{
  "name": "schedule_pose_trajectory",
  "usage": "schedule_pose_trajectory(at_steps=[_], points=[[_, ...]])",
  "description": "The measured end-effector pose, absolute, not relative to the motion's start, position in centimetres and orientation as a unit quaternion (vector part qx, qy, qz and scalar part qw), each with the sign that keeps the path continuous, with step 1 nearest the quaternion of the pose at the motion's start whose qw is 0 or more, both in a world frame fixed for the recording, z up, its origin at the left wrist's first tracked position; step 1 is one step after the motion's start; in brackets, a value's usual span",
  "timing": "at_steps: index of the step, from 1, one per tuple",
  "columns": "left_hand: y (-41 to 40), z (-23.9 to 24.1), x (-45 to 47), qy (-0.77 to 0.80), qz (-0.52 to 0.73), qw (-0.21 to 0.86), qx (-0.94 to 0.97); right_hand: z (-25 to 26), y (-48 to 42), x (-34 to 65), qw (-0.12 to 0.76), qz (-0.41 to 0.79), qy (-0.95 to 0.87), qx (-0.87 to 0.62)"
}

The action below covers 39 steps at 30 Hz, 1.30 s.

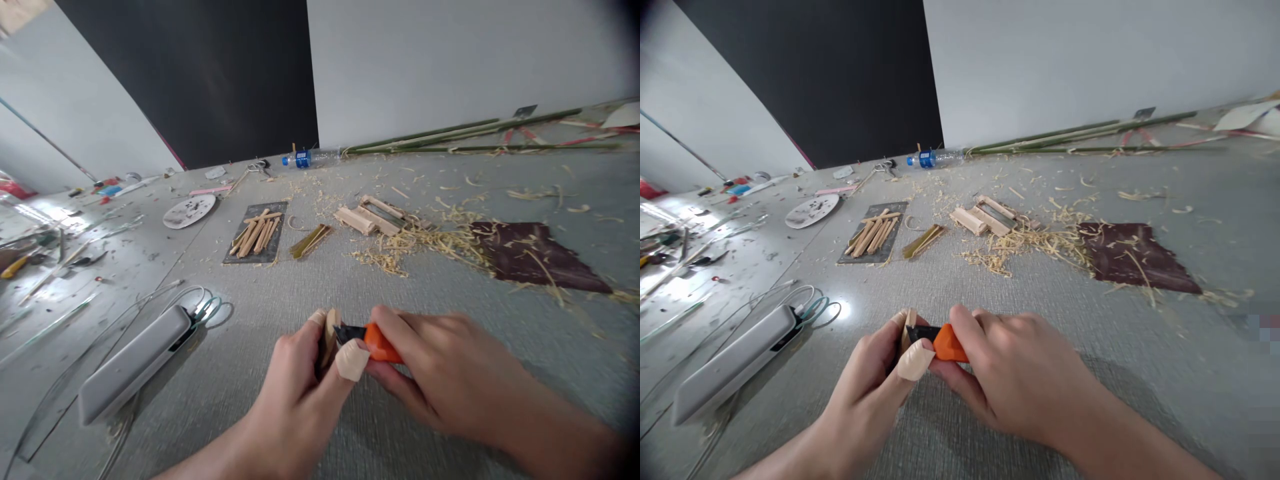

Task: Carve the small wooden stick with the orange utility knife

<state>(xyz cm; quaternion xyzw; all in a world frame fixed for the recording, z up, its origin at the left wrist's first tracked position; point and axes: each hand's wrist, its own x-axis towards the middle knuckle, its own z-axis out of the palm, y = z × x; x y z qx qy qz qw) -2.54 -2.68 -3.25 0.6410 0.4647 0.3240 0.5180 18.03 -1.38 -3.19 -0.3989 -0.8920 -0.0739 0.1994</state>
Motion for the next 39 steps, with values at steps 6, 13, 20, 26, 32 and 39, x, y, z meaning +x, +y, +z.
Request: schedule_pose_trajectory(at_steps=[6,13,20,26,32,39], points=[[-3.0,-3.2,-2.2,0.503,0.322,0.476,0.645,-3.7,-1.1,17.8,0.189,-0.093,-0.878,-0.431],[-3.7,-3.4,-0.9,0.449,0.287,0.587,0.610,-3.5,0.8,20.4,0.222,-0.078,-0.798,-0.555],[-1.9,-2.9,-2.0,0.478,0.392,0.617,0.487,-3.2,0.3,19.6,0.229,-0.035,-0.811,-0.537],[-2.0,-3.4,-2.0,0.469,0.378,0.585,0.543,-3.7,0.2,19.3,0.218,-0.016,-0.813,-0.540],[-1.8,-3.8,-2.0,0.461,0.386,0.543,0.587,-3.4,0.0,19.2,0.229,0.009,-0.815,-0.532],[-1.7,-3.6,-2.0,0.457,0.372,0.552,0.590,-3.3,-0.3,19.1,0.233,0.013,-0.831,-0.504]])
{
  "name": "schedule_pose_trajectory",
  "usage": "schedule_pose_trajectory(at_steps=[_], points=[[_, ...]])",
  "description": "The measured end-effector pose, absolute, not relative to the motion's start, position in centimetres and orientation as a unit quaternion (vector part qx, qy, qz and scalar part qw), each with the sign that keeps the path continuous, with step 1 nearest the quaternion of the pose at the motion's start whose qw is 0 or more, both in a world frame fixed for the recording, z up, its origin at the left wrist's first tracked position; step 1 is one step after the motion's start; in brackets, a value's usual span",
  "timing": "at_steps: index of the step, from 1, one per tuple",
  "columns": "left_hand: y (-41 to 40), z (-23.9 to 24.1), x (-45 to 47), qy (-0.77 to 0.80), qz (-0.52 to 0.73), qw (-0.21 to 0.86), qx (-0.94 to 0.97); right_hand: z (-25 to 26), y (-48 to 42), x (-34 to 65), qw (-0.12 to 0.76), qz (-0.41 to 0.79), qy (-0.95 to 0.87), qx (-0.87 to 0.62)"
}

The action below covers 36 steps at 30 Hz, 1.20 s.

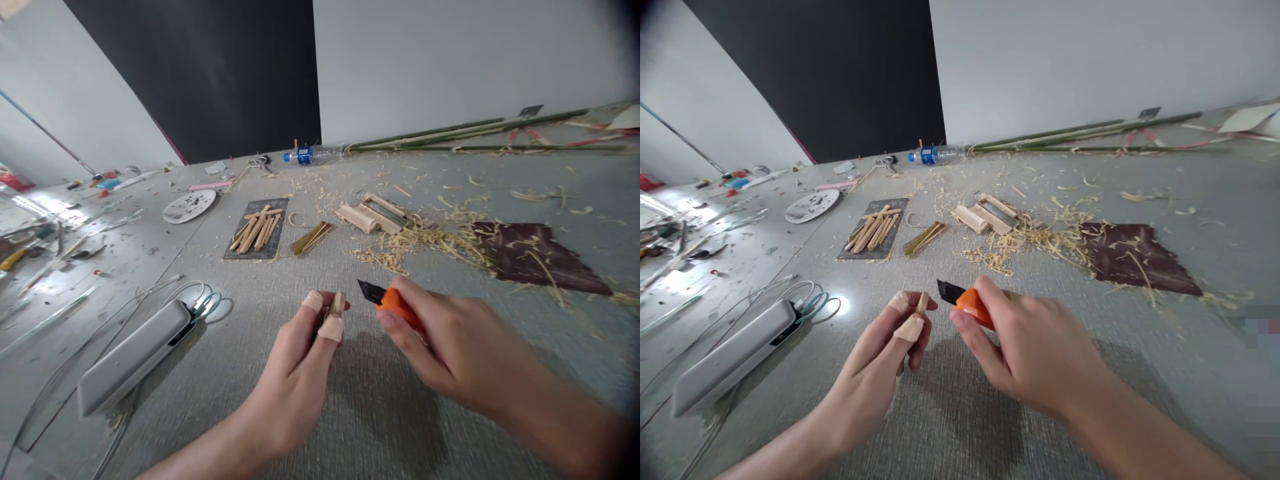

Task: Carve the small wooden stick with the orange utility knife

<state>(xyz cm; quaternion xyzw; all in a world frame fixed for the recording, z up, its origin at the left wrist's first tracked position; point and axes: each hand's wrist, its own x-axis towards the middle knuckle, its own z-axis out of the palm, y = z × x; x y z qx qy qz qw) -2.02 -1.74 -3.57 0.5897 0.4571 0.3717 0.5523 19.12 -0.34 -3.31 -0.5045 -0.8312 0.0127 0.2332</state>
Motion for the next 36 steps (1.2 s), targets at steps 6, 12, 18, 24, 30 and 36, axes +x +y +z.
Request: schedule_pose_trajectory(at_steps=[6,12,18,24,30,36], points=[[-1.81,-3.73,-2.20,0.457,0.374,0.598,0.542,-3.28,-0.60,18.96,0.224,0.014,-0.852,-0.474],[-1.63,-3.52,-2.07,0.454,0.375,0.594,0.548,-3.50,-0.63,18.90,0.208,0.014,-0.860,-0.466],[-1.64,-3.13,-2.10,0.457,0.375,0.579,0.561,-3.55,-0.65,18.88,0.182,0.005,-0.866,-0.466],[-1.68,-3.07,-2.00,0.453,0.379,0.569,0.572,-3.57,-0.76,18.92,0.182,0.010,-0.868,-0.461],[-1.94,-3.53,-2.21,0.449,0.371,0.603,0.545,-3.50,-0.78,18.76,0.185,0.018,-0.872,-0.453],[-1.99,-3.73,-2.43,0.432,0.371,0.614,0.546,-3.46,-0.77,18.65,0.187,0.022,-0.879,-0.438]])
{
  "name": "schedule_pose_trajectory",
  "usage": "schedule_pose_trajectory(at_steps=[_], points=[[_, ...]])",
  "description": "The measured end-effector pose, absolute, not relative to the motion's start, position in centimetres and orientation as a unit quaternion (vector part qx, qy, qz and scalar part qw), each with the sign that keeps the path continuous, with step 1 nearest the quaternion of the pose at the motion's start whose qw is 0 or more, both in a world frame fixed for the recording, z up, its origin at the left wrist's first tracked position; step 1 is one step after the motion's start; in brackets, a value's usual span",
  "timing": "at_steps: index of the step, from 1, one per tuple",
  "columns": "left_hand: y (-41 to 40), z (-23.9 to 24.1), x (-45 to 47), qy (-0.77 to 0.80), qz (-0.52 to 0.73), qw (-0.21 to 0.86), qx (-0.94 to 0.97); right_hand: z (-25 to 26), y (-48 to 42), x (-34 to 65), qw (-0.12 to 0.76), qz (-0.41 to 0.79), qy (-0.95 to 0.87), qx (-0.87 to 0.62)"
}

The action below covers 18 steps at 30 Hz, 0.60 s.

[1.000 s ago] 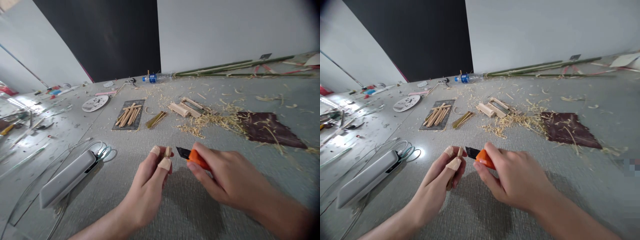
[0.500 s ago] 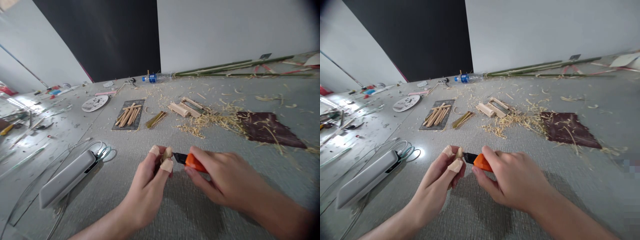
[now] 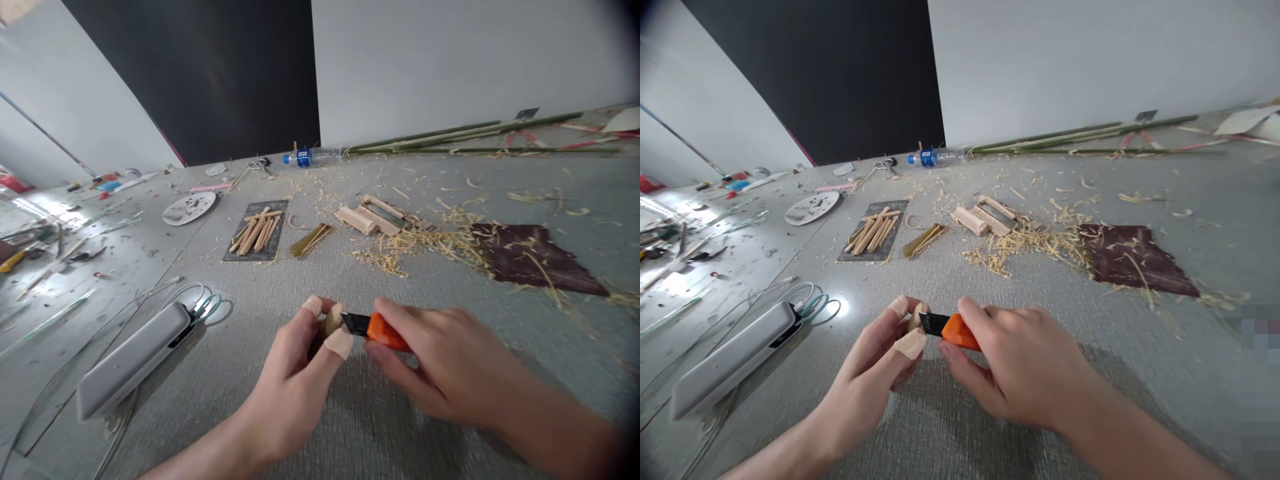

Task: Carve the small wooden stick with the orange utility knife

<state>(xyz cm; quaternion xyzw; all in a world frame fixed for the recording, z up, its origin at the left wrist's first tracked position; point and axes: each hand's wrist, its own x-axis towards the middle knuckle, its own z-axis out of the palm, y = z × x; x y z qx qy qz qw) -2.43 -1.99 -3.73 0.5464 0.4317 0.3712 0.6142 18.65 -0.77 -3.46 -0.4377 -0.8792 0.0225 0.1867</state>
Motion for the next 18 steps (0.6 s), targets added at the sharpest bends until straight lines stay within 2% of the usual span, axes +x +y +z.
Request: schedule_pose_trajectory(at_steps=[6,12,18], points=[[-1.92,-3.39,-2.31,0.414,0.365,0.606,0.573,-3.35,-1.01,18.62,0.202,0.029,-0.879,-0.431],[-1.72,-3.69,-2.51,0.437,0.360,0.528,0.633,-2.97,-1.11,18.21,0.205,0.053,-0.877,-0.431],[-1.99,-3.67,-2.57,0.444,0.378,0.473,0.660,-3.61,-1.32,17.70,0.228,-0.013,-0.871,-0.435]])
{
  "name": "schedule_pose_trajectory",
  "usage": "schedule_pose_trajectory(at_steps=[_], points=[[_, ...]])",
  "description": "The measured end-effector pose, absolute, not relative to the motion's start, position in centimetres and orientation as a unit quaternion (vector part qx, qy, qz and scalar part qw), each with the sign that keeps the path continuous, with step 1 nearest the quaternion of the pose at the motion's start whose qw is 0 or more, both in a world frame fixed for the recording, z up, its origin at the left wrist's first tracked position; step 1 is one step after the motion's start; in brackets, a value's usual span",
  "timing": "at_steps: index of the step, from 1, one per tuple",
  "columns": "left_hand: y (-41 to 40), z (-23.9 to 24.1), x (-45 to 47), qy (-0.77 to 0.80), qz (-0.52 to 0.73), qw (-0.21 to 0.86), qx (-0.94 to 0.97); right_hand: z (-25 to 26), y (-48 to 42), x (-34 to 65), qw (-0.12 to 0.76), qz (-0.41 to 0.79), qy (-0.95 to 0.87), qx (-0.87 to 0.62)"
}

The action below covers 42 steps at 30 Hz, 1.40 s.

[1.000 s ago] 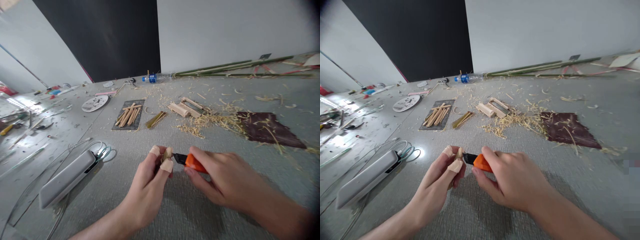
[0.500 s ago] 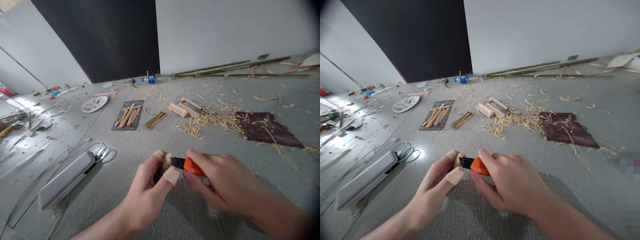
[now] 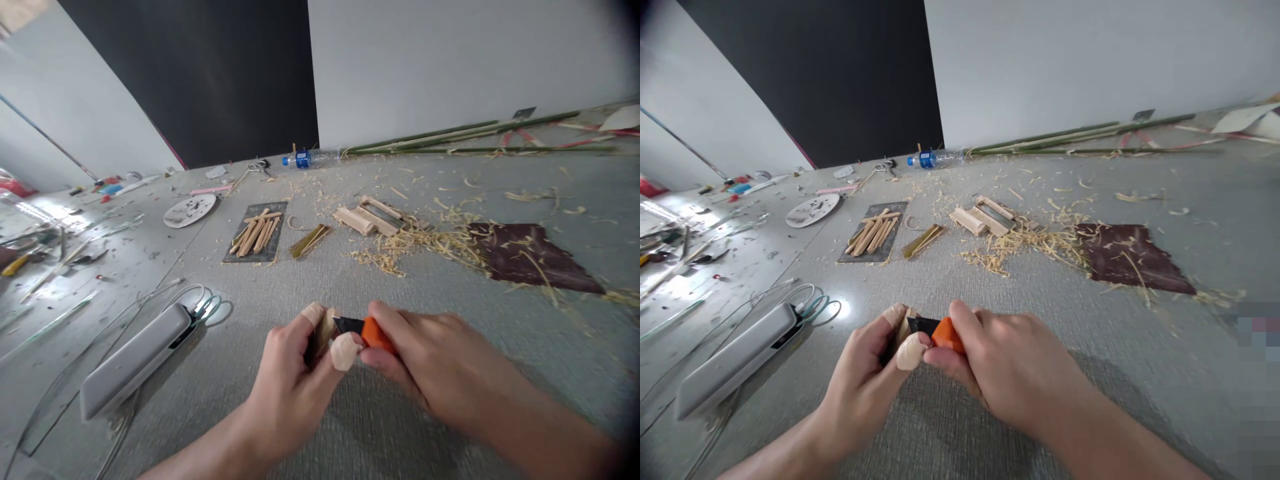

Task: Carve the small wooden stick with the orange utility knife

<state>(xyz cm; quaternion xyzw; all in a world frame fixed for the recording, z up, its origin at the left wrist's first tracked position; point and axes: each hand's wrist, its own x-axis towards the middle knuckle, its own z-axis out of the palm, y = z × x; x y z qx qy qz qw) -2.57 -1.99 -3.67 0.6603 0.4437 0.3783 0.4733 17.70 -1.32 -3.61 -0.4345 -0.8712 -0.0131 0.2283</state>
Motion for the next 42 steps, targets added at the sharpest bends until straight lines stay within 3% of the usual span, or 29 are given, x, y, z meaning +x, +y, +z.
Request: schedule_pose_trajectory(at_steps=[7,23,34,42], points=[[-2.8,-3.8,-1.4,0.450,0.354,0.566,0.593,-3.5,-0.1,19.2,0.216,-0.063,-0.788,-0.574],[-2.0,-3.4,-2.6,0.414,0.362,0.630,0.548,-2.4,-1.5,18.1,0.239,0.078,-0.851,-0.461],[-2.2,-3.8,-2.7,0.432,0.370,0.549,0.613,-2.6,-1.9,17.8,0.213,0.099,-0.855,-0.462],[-2.6,-4.1,-2.7,0.440,0.345,0.482,0.674,-2.2,-2.5,17.0,0.280,0.131,-0.813,-0.494]])
